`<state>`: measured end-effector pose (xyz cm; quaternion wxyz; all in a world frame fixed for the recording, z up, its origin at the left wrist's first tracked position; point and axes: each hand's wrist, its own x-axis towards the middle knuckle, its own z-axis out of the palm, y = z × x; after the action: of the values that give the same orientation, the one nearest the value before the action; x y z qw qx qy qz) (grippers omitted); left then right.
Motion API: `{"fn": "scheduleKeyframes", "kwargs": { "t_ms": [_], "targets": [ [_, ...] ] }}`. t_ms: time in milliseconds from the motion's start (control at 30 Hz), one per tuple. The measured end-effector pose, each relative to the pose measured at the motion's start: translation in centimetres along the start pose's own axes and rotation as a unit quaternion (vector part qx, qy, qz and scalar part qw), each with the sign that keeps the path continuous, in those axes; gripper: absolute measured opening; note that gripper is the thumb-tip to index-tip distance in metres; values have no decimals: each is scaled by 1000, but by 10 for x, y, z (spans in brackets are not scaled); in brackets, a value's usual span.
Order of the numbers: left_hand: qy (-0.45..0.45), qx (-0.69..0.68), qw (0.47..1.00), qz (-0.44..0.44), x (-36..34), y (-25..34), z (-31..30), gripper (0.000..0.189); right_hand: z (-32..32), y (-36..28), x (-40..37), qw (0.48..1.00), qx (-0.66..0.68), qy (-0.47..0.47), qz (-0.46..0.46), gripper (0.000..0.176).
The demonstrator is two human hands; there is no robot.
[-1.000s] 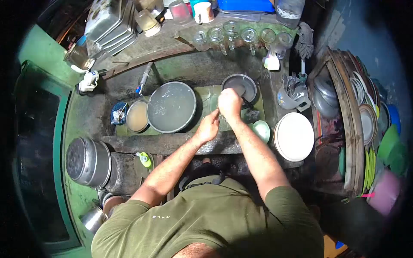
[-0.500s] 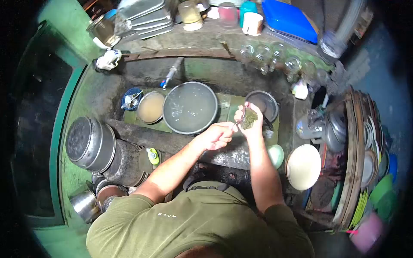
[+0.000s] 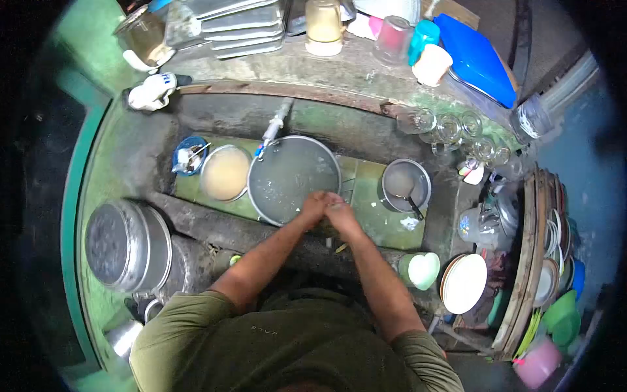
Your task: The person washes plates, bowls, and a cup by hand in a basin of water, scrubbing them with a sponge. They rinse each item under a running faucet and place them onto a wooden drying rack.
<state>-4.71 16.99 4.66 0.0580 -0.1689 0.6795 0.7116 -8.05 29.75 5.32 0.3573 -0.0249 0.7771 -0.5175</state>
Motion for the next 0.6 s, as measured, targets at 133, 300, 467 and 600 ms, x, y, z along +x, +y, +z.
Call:
{"fn": "scheduleKeyframes", "kwargs": {
  "t_ms": [133, 300, 467, 600],
  "targets": [
    [104, -257, 956, -99, 50, -69, -50, 24, 18, 20, 12, 979, -177, -21, 96, 23],
    [183, -333, 884, -271, 76, -194, -140, 35, -41, 52, -47, 985, -47, 130, 103, 22],
    [168, -302, 869, -354, 91, -227, -179, 43, -122, 79, -153, 945, 38, 213, 247, 20],
    [127, -276, 920, -247, 89, -195, -182, 50, -146, 82, -238, 908, -21, 245, 340, 35]
  ]
}}
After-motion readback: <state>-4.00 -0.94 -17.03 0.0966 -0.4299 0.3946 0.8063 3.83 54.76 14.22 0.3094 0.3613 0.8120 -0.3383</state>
